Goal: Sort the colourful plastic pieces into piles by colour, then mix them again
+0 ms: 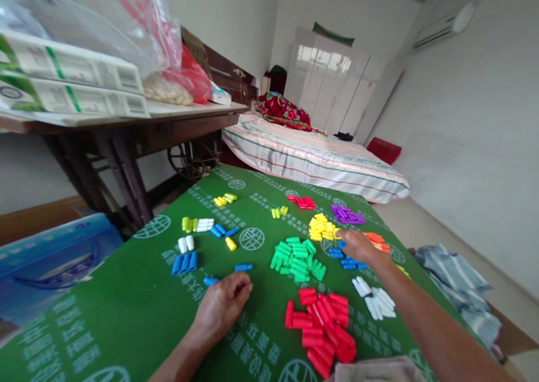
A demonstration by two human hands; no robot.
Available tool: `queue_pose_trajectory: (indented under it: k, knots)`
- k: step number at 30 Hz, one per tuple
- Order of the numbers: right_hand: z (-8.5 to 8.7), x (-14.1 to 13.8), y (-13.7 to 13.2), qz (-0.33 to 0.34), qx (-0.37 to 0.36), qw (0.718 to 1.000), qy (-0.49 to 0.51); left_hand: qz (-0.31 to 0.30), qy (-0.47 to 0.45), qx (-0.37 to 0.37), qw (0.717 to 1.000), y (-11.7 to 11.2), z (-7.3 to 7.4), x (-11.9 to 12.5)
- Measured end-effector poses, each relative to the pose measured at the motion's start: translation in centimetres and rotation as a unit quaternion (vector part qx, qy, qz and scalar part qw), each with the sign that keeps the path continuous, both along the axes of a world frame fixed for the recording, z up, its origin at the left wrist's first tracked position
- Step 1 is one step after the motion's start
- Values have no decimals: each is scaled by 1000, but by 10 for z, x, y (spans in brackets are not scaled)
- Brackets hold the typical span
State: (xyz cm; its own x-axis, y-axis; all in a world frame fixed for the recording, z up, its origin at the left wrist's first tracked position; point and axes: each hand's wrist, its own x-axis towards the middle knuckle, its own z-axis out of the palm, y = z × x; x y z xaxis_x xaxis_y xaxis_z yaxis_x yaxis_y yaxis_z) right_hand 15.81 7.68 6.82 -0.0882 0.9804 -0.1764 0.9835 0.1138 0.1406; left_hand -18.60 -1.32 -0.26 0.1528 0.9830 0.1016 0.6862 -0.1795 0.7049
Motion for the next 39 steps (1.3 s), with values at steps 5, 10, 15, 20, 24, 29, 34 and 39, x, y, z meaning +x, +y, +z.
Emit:
queue_pose_trajectory:
  k: [5,10,15,20,24,29,34,39]
  knots:
    - [-10,11,-4,6,-20,1000,12,4,9,-5,1000,-1,0,1]
    - [-5,3,-5,8,-7,1000,14,2,7,-4,1000,-3,1,1]
    - [5,-41,-8,60,21,997,33,6,-7,-2,1000,-6,0,3]
    - [14,-128,-22,188,14,978,92,16,-8,-10,1000,-8,-1,4]
    - [13,-198,-32,303,-7,946,120,2,-11,-3,1000,-11,-2,3]
    - [-2,-241,-27,335,-47,937,90,-25,-33,-13,999,-16,0,0]
    - [-5,-236,-25,312,-44,946,72,-40,-27,-7,999,-18,6,-2]
    - [14,-185,-36,268,-8,960,82,-37,-9,7,999,-14,7,-1]
